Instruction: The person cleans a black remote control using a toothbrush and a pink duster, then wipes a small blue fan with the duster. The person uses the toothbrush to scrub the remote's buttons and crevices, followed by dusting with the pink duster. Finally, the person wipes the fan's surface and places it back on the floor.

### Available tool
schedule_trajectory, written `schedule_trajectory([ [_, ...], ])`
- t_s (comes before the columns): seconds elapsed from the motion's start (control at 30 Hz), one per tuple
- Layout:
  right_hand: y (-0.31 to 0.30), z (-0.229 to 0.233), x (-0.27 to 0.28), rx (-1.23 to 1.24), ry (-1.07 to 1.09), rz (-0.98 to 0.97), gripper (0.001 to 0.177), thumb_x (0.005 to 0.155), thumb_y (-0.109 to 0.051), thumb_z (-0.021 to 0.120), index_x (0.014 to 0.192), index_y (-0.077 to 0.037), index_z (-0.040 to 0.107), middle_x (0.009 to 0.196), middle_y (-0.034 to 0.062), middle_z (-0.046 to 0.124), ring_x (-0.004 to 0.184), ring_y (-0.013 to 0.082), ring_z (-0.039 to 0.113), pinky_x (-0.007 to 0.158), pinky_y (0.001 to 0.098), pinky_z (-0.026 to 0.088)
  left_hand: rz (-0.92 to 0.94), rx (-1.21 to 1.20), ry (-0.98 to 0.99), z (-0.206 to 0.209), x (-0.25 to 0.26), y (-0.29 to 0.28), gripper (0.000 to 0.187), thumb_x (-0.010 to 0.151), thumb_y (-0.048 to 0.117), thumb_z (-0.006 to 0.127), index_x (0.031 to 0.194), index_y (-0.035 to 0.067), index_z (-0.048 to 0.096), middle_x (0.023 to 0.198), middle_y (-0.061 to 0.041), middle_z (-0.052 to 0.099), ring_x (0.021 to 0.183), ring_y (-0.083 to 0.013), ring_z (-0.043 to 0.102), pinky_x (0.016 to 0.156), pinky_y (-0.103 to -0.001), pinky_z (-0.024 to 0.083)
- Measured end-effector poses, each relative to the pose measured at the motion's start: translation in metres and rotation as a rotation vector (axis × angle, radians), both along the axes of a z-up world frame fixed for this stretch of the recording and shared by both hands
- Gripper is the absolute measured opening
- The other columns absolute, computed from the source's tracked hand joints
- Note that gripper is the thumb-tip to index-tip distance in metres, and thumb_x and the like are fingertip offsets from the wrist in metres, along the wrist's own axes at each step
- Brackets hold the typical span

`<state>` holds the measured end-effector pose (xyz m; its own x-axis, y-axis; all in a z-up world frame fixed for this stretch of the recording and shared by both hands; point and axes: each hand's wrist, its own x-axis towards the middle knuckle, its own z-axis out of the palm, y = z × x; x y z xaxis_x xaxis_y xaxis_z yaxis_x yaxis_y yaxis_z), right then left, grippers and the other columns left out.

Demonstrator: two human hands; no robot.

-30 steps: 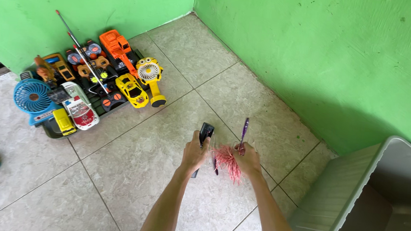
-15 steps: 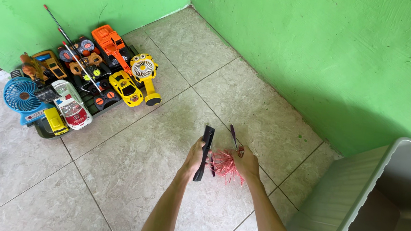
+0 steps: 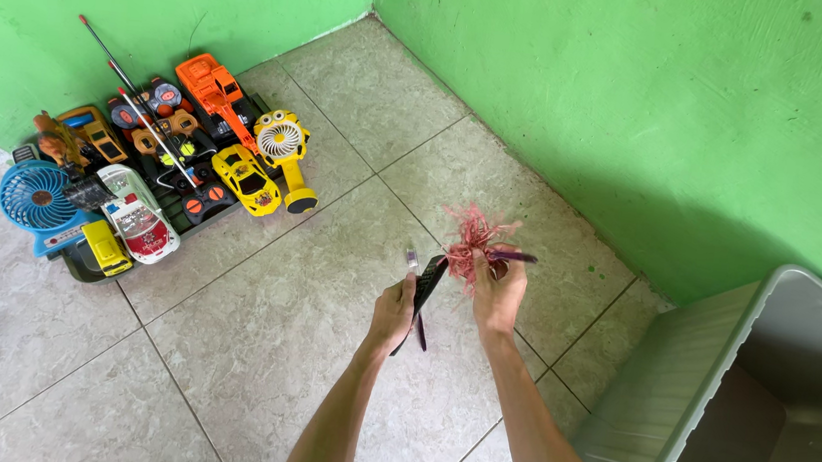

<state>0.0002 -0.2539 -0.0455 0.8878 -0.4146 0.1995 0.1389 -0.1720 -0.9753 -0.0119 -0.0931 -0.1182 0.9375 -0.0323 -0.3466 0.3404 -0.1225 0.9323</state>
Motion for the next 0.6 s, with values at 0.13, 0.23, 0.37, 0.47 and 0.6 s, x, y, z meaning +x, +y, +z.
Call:
schedule_trajectory([
  [0.13, 0.014, 0.012, -0.004, -0.245, 0.059, 0.037, 0.017, 0.089, -0.007, 0.075, 0.105, -0.002, 0.071, 0.099, 0.0112, 0.076, 0.084, 0.0169, 0.073, 0.071, 0.0315, 0.062, -0.009, -0.121, -0.096, 0.000, 0.003, -0.002, 0.038, 0.104, 0.035, 0.047, 0.118, 0.007, 0.070, 0.071, -0.006, 0.068, 0.050, -0.0116, 0.054, 0.045, -0.031, 0.045],
  [0.23, 0.031, 0.018, -0.023, -0.423, 0.028, 0.125, 0.018, 0.086, -0.007, 0.080, 0.102, -0.002, 0.073, 0.100, 0.0127, 0.076, 0.083, 0.0193, 0.073, 0.071, 0.0327, 0.060, 0.013, -0.167, -0.092, -0.019, 0.007, -0.003, 0.034, 0.105, 0.029, 0.051, 0.105, 0.000, 0.071, 0.073, -0.007, 0.067, 0.054, -0.0127, 0.053, 0.048, -0.033, 0.044],
  [0.37, 0.048, 0.025, -0.045, -0.382, 0.028, 0.335, 0.018, 0.088, -0.005, 0.077, 0.104, -0.001, 0.072, 0.100, 0.0125, 0.076, 0.085, 0.0182, 0.073, 0.073, 0.0307, 0.059, 0.089, -0.292, -0.221, -0.052, 0.022, 0.003, 0.024, 0.100, 0.014, 0.055, 0.101, -0.002, 0.073, 0.083, -0.007, 0.072, 0.071, -0.0116, 0.060, 0.061, -0.032, 0.049],
  [0.47, 0.049, 0.033, -0.051, -0.245, 0.342, 0.486, 0.015, 0.093, -0.006, 0.071, 0.108, -0.001, 0.069, 0.091, 0.0153, 0.074, 0.071, 0.0213, 0.061, 0.061, 0.0340, 0.050, 0.112, -0.339, -0.242, -0.044, 0.020, 0.016, 0.024, 0.097, 0.009, 0.053, 0.106, 0.000, 0.073, 0.090, -0.005, 0.074, 0.077, -0.0109, 0.061, 0.066, -0.030, 0.051],
  [0.6, 0.029, 0.039, -0.036, -0.258, 0.332, 0.391, 0.019, 0.093, -0.002, 0.062, 0.111, -0.005, 0.064, 0.090, 0.0098, 0.068, 0.066, 0.0215, 0.061, 0.056, 0.0333, 0.054, 0.128, -0.252, -0.332, -0.008, 0.013, 0.028, 0.027, 0.102, 0.016, 0.056, 0.118, 0.002, 0.073, 0.099, -0.002, 0.075, 0.087, -0.0081, 0.061, 0.078, -0.027, 0.050],
])
